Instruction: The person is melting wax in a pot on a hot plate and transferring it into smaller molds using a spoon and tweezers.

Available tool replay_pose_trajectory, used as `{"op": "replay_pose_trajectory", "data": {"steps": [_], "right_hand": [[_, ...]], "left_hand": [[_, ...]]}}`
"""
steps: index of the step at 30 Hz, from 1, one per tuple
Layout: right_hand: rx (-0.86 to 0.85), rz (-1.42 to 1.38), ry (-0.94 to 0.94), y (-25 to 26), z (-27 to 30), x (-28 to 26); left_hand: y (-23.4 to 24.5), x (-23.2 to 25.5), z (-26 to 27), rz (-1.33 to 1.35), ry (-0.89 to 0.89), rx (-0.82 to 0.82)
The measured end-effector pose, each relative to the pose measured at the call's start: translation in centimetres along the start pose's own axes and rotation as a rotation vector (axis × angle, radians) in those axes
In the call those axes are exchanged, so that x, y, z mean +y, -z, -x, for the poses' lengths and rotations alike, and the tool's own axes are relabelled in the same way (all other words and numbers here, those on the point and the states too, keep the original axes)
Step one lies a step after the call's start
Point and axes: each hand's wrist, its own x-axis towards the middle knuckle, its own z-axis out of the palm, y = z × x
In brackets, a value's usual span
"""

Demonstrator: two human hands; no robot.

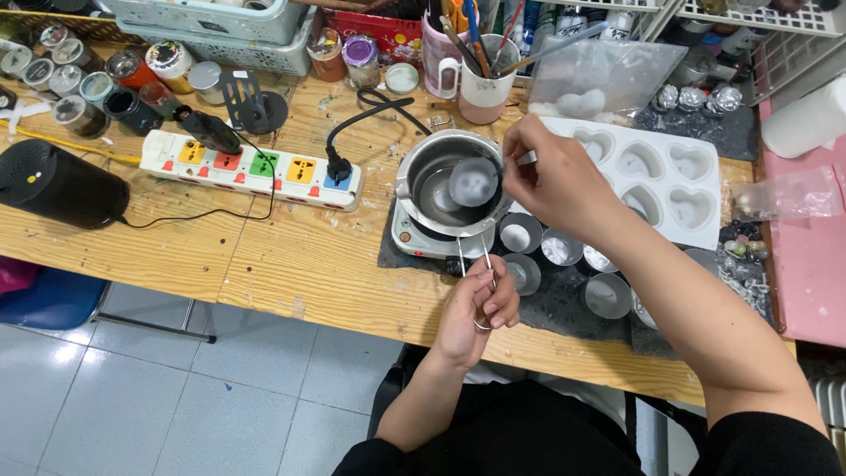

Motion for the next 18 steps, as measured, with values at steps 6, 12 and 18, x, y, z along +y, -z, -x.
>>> {"op": "replay_pose_trajectory", "data": {"steps": [6,12,18], "right_hand": [[-0.067,-0.009,-0.055,-0.8,-0.4,-0.1],[-0.027,-0.012,-0.126,0.8,0.4,-1.1],[0.111,-0.088,-0.105,2.7,3.5,-1.3]], "left_hand": [[-0.2,0.2,0.0,-0.020,0.004,0.009],[-0.2,0.2,0.0,-0.015,0.000,-0.003],[-0.2,0.2,0.0,0.003,0.013,-0.003]]}}
